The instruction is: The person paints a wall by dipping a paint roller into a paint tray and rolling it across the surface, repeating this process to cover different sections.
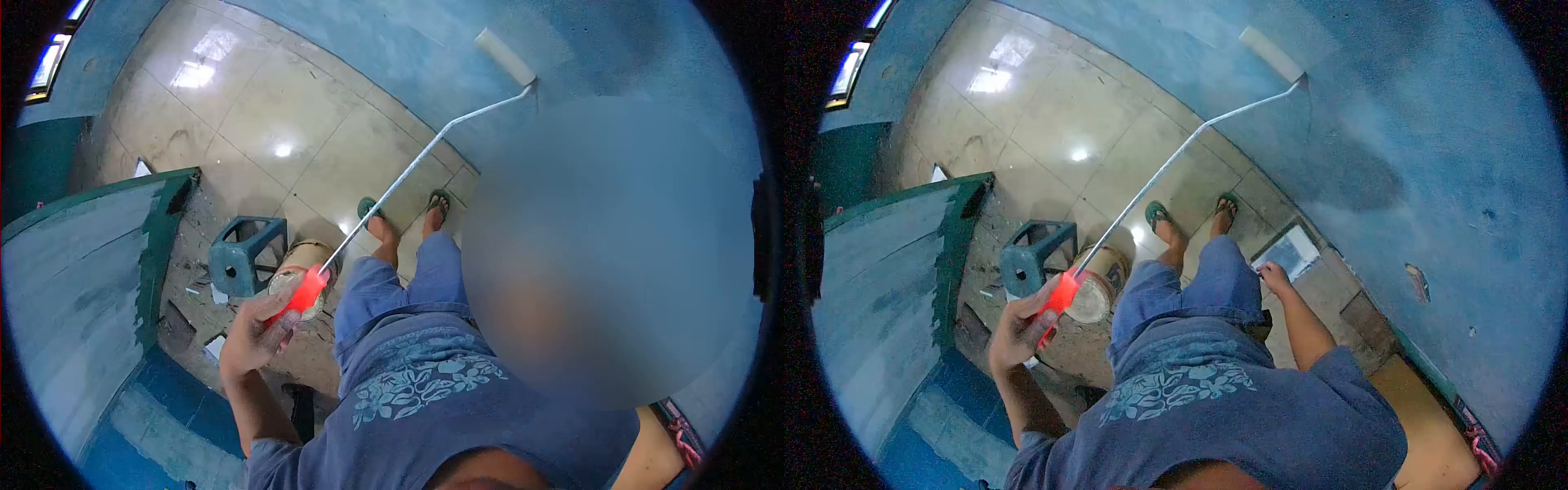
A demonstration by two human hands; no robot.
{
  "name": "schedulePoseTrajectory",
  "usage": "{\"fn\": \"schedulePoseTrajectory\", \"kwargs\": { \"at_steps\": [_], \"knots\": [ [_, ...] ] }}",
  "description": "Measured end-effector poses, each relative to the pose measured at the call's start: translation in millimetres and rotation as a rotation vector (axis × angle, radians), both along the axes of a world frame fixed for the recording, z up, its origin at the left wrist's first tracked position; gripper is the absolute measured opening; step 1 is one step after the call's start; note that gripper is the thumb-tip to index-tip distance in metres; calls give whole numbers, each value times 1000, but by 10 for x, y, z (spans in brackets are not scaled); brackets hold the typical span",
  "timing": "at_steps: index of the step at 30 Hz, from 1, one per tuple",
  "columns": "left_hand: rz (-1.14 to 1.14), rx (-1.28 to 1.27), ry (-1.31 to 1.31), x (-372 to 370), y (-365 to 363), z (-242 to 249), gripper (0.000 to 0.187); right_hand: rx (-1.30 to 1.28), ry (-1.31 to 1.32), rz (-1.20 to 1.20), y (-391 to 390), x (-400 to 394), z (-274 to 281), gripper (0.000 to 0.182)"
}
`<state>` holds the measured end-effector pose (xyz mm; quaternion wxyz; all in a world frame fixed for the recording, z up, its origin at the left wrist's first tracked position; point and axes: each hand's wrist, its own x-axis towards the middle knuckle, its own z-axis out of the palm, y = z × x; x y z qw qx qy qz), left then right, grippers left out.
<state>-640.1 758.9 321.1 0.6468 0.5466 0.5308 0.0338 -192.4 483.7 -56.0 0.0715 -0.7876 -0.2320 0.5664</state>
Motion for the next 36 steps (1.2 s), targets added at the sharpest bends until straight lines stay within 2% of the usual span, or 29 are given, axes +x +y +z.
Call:
{"fn": "schedulePoseTrajectory", "kwargs": {
  "at_steps": [4, 6, 8, 10, 12, 14, 17, 20, 22, 23, 25, 26, 27, 28, 31, 34, 36],
  "knots": [
    [-126, 120, -85, 269, 174, -768, 42, -62, 39, 2, -3, 69, 79, 21],
    [-51, -97, 45, 560, 268, -1061, 41, -101, 47, -63, 36, 101, 218, 20],
    [-125, 44, 35, 739, 296, -1737, 42, -99, 87, -96, -152, 225, 103, 19],
    [-149, 31, 64, 995, 394, -2284, 42, -83, 64, -75, -269, 322, 90, 18],
    [-142, -122, 129, 1330, 458, -2754, 42, -104, 83, -96, -387, 411, 102, 19],
    [-240, 52, 147, 1599, 412, -3478, 41, -109, 78, -172, -437, 473, 193, 20],
    [-207, 101, 219, 1959, 361, -3893, 41, -113, 70, -111, -503, 608, 221, 22],
    [-173, 54, 193, 1960, 223, -4067, 39, -131, 73, -89, -519, 742, 213, 23],
    [-178, 95, 207, 1796, 87, -3672, 38, -101, 89, -74, -483, 790, 205, 23],
    [-204, 78, 223, 1697, 68, -3255, 38, -88, 89, -107, -476, 813, 178, 21],
    [-154, -226, 252, 1471, -13, -2462, 40, -64, 89, -156, -368, 807, 193, 18],
    [-141, 118, 117, 1216, -248, -2317, 41, -50, 93, -154, -324, 814, 171, 18],
    [-117, 135, 38, 1066, -329, -1926, 42, -43, 102, -121, -297, 840, 123, 18],
    [-73, -97, 101, 965, -370, -1464, 43, -40, 108, -93, -294, 848, 105, 18],
    [47, -196, -21, 643, -538, -519, 44, -43, 110, -59, -109, 808, 121, 20],
    [42, -81, -58, 583, -596, -132, 45, -53, 127, -22, 17, 761, 80, 19],
    [77, -244, 13, 638, -579, -75, 45, -55, 132, 2, 47, 758, 6, 19]
  ]
}}
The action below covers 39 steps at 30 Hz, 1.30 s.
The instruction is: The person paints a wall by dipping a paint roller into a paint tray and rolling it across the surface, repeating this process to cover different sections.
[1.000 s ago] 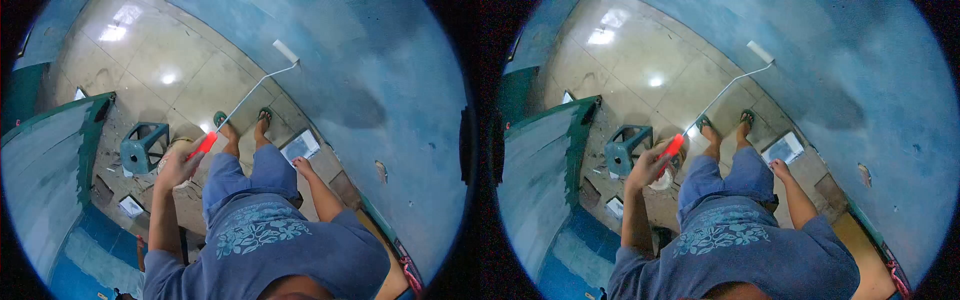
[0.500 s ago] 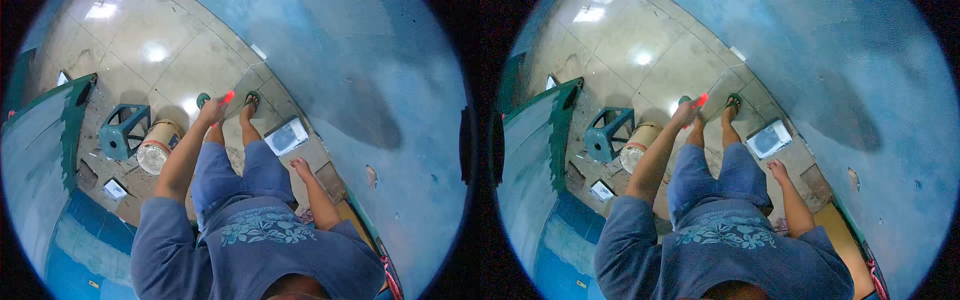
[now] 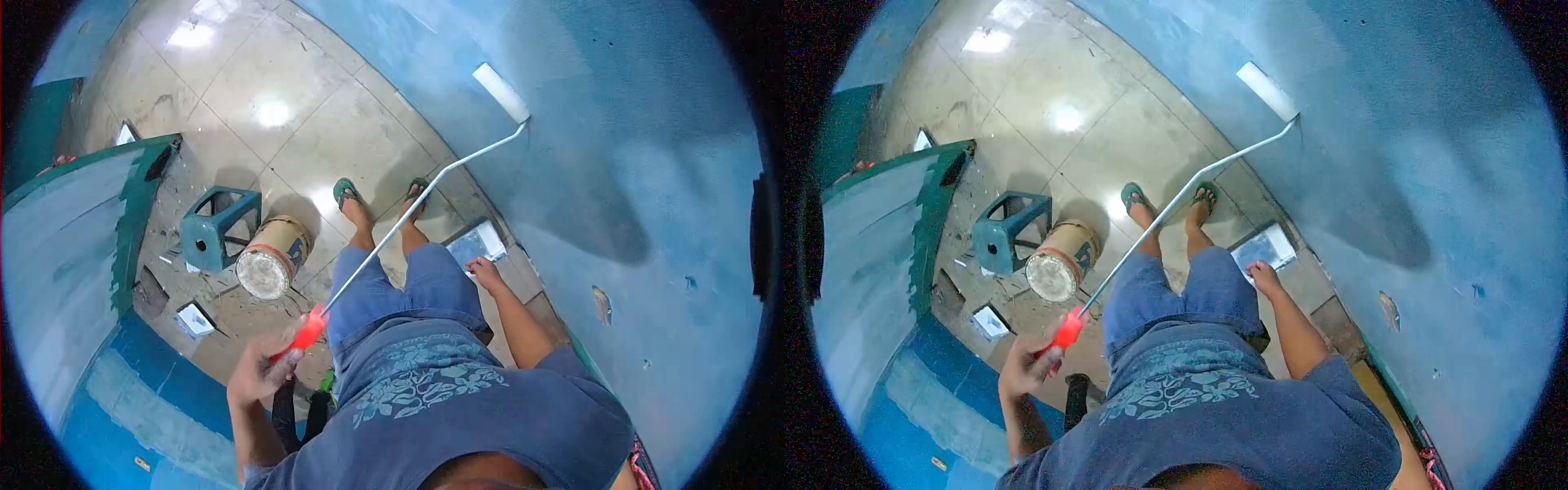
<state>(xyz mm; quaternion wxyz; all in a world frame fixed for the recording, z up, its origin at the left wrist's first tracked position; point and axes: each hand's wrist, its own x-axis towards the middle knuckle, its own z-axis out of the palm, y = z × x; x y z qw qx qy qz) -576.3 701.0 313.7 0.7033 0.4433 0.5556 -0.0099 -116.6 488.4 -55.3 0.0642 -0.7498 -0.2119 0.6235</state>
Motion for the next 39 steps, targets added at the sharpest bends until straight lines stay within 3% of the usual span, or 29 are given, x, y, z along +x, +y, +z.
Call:
{"fn": "schedulePoseTrajectory", "kwargs": {
  "at_steps": [3, 6, 8, 12, 13, 18, 22, 23, 29, 36, 38, 39],
  "knots": [
    [-74, 104, 82, 192, 78, -442, 43, 29, -1, 47, 31, 54, -42, 19],
    [-143, 173, 104, 242, 50, -1395, 42, 10, 15, -11, 47, 76, 58, 20],
    [-210, 439, 20, 185, -28, -1892, 41, 35, 2, 9, -66, 166, 9, 20],
    [-131, 352, 23, 304, 105, -1046, 42, 35, -21, 43, -139, 350, 11, 20],
    [-91, 281, -10, 225, 19, -849, 42, 32, -46, 147, -179, 439, -100, 21],
    [3, 125, -64, -234, -304, 283, 47, -3, -16, 203, 141, 447, 63, 19],
    [146, 290, -146, -101, -418, 483, 45, 61, 30, 133, 169, 510, -150, 20],
    [209, 102, -115, -26, -346, 493, 41, 52, 33, 141, 216, 494, -116, 19],
    [6, 25, 48, 180, -17, -472, 43, 22, 70, 93, 184, 493, 102, 19],
    [-160, 163, 138, 1154, 242, -2516, 42, -49, 30, 30, -169, 688, 167, 20],
    [-155, 503, 73, 1361, 91, -3404, 41, -105, -11, 42, -220, 684, 179, 21],
    [-158, 494, 68, 1466, 170, -3442, 41, -105, 2, 10, -280, 679, 177, 21]
  ]
}}
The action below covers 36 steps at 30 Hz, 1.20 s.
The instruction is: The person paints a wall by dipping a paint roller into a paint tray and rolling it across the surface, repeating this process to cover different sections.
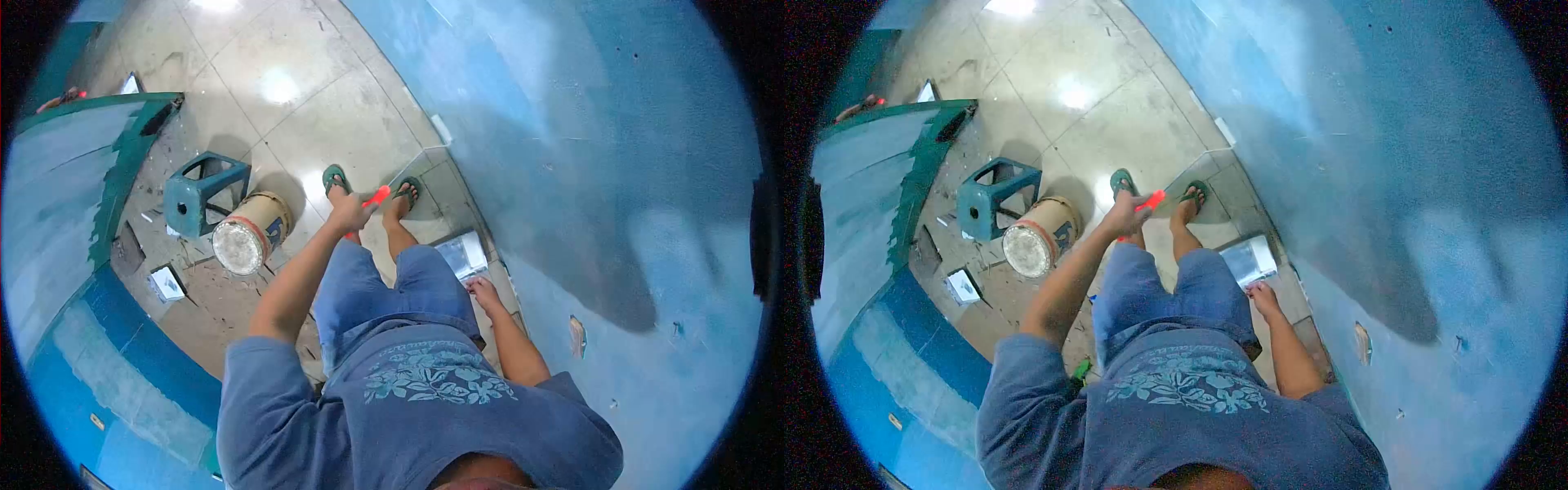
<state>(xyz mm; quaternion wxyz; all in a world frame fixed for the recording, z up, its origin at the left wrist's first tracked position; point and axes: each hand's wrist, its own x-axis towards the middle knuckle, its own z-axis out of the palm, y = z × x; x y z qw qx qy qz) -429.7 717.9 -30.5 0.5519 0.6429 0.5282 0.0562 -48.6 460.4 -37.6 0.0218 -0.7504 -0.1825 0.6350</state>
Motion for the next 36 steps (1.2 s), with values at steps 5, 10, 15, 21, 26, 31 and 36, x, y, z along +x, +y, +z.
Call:
{"fn": "schedulePoseTrajectory", "kwargs": {
  "at_steps": [5, 10, 15, 21, 26, 31, 36],
  "knots": [
    [-71, -9, 84, 100, -5, 182, 43, 67, 32, 14, -178, 64, -72, 21],
    [54, -397, 71, -466, -178, 2074, 40, 96, -19, 45, -254, 147, -299, 16],
    [239, -467, -33, -1004, -501, 3759, 42, 182, -3, 111, 98, 151, -309, 18],
    [479, -483, -248, -1372, -1012, 4261, 44, 245, 42, 137, 491, 85, -321, 20],
    [445, -372, -37, -1192, -1077, 3896, 45, 294, -1, 205, 624, 50, -155, 22],
    [208, 293, 400, -914, -1236, 3120, 48, 206, 27, 132, 565, 166, -125, 22],
    [409, -197, 99, -623, -1185, 3195, 50, 111, 45, 163, 565, 292, 142, 23]
  ]
}}
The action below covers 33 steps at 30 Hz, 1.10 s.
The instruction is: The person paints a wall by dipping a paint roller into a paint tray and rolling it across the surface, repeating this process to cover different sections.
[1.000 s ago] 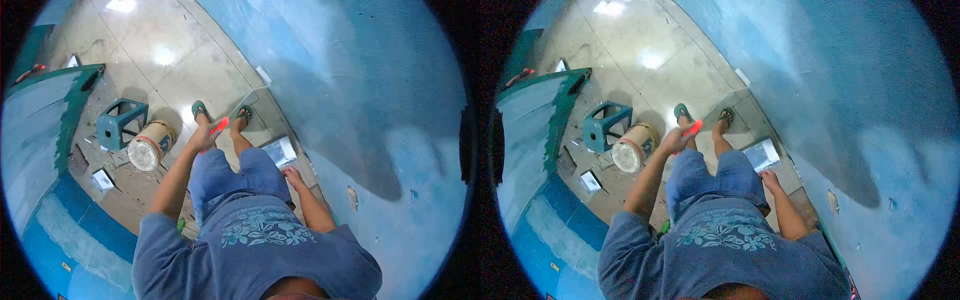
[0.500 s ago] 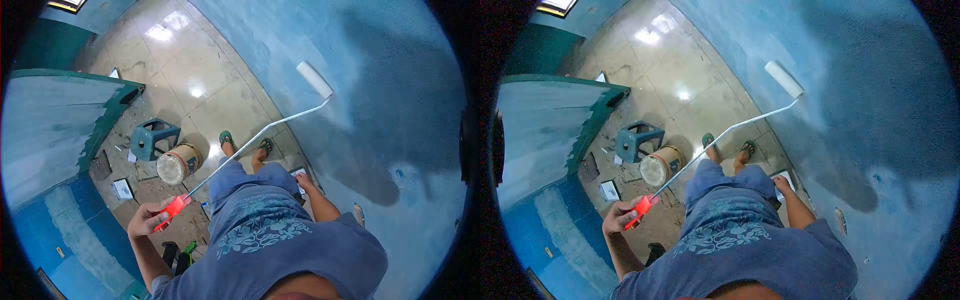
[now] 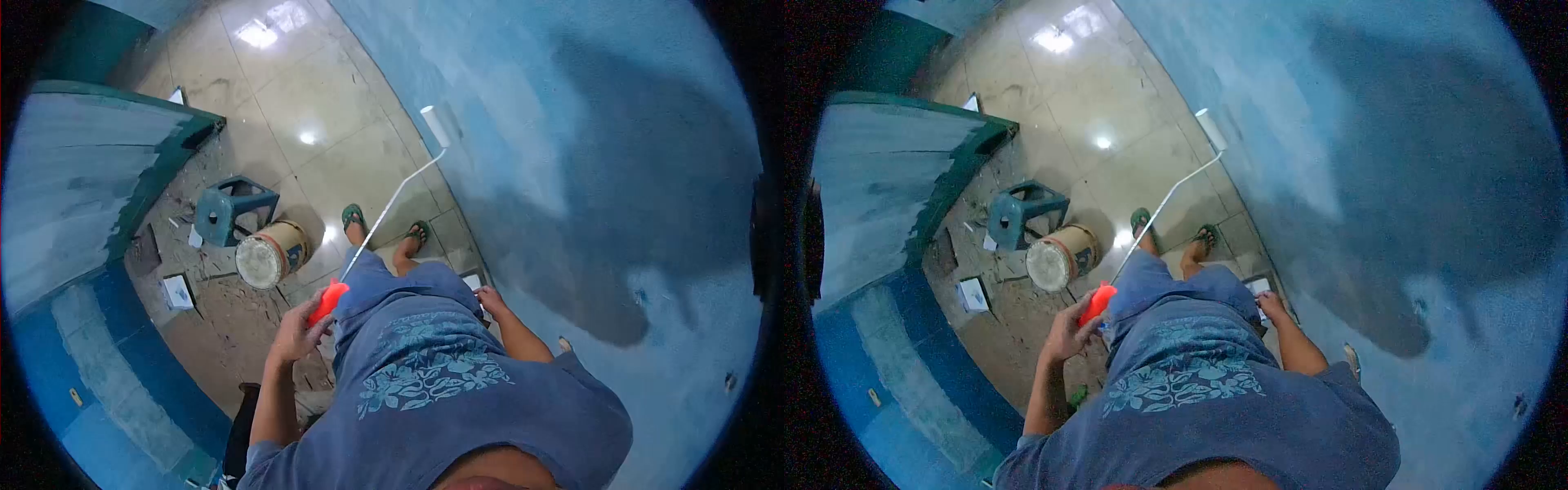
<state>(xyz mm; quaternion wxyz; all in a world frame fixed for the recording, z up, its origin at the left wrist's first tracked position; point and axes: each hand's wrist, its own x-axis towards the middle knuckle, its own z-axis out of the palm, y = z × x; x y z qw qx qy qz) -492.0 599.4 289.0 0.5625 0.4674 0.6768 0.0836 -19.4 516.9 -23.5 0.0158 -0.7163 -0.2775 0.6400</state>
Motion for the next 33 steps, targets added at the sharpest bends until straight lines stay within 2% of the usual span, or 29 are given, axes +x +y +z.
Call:
{"fn": "schedulePoseTrajectory", "kwargs": {
  "at_steps": [2, 5, 6, 9, 11, 13, 16, 21, 23, 24, 26, 27, 29, 30, 32, 33],
  "knots": [
    [50, -41, -205, 38, -1, -24, 48, -27, -6, -3, -25, 44, -2, 23],
    [13, -107, -169, 115, 142, -32, 47, -49, -28, -1, -67, 140, -46, 25],
    [50, -66, -219, 72, 120, -188, 45, -52, -46, 11, -70, 145, -8, 26],
    [94, -153, -173, 148, 405, -268, 43, -62, -32, -15, -106, 153, -8, 25],
    [110, -159, -203, 101, 622, -531, 41, -73, -42, -27, -151, 137, -7, 26],
    [-7, -176, -104, 15, 961, -872, 41, -101, -60, -39, -165, 113, 23, 27],
    [-55, -188, -150, -107, 1586, -1593, 38, -144, -83, -109, -112, -58, 180, 28],
    [-169, -173, -157, -233, 2760, -3216, 32, -202, -92, -143, -56, -284, 280, 28],
    [-298, -120, -152, -216, 3154, -3869, 30, -238, -156, -165, 92, -494, 391, 28],
    [-305, -161, -150, -156, 3281, -4062, 30, -275, -128, -266, -22, -490, 250, 28],
    [-357, -182, -131, -88, 3389, -4543, 32, -272, -135, -213, 76, -639, 295, 28],
    [-362, -204, -131, -123, 3332, -4535, 32, -233, -124, -157, 186, -766, 306, 27],
    [-369, -158, -115, -200, 3328, -4206, 33, -285, -107, -194, 452, -1006, 364, 27],
    [-287, -201, -172, -284, 3249, -3861, 36, -272, -89, -198, 540, -1095, 369, 27],
    [-317, -266, -173, -581, 3043, -3500, 40, -236, -38, -233, 678, -1216, 344, 26],
    [-197, -321, -301, -670, 2988, -3141, 40, -234, -32, -235, 747, -1255, 323, 26]
  ]
}}
